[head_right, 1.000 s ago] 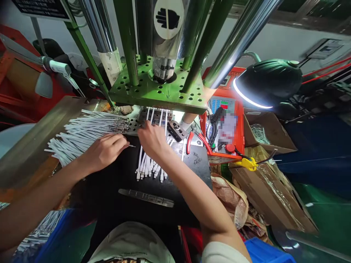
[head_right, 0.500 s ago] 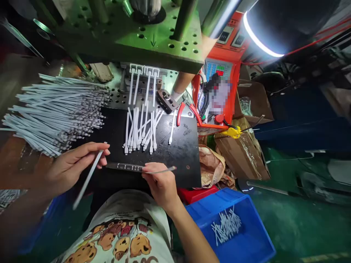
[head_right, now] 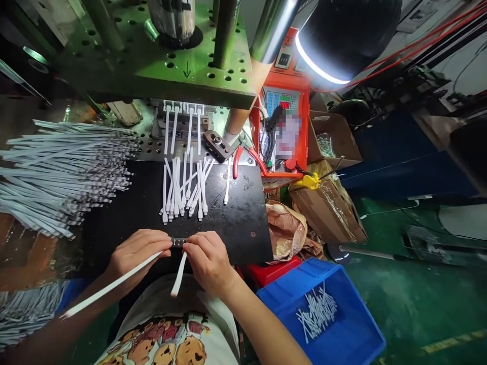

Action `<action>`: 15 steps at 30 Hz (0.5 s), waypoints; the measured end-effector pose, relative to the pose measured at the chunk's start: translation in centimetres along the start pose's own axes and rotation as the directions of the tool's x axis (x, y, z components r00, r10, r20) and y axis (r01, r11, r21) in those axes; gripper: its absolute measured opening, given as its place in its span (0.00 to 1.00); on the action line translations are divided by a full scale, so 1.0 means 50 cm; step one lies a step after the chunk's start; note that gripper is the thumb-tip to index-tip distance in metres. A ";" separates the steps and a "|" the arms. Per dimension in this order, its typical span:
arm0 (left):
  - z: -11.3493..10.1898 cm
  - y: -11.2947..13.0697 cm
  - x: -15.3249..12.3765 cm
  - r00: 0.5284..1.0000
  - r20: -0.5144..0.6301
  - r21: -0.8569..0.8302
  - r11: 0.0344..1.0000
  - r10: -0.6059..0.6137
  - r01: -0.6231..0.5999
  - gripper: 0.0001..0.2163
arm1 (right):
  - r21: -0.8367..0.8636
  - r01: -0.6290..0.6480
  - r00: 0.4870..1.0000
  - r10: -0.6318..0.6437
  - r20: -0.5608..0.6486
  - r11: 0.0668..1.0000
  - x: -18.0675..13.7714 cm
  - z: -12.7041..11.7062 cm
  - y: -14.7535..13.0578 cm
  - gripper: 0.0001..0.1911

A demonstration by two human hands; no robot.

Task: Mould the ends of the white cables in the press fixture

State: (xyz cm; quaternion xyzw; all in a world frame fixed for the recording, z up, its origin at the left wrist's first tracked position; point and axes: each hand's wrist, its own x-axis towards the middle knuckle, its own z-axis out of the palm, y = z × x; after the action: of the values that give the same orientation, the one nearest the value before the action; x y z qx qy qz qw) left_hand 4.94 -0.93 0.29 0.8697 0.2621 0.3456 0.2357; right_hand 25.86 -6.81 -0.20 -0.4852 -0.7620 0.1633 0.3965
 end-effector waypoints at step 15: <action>0.000 0.004 0.025 0.996 0.023 0.165 0.982 0.092 -0.094 0.06 | 0.062 0.015 0.999 -0.017 0.028 0.998 -0.001 -0.004 0.007 0.13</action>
State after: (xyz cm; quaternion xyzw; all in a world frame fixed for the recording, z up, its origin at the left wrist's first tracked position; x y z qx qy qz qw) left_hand 5.75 -0.31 1.01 0.9002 0.2471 0.3264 0.1482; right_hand 26.23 -6.73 -0.33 -0.4643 -0.7662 0.1905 0.4014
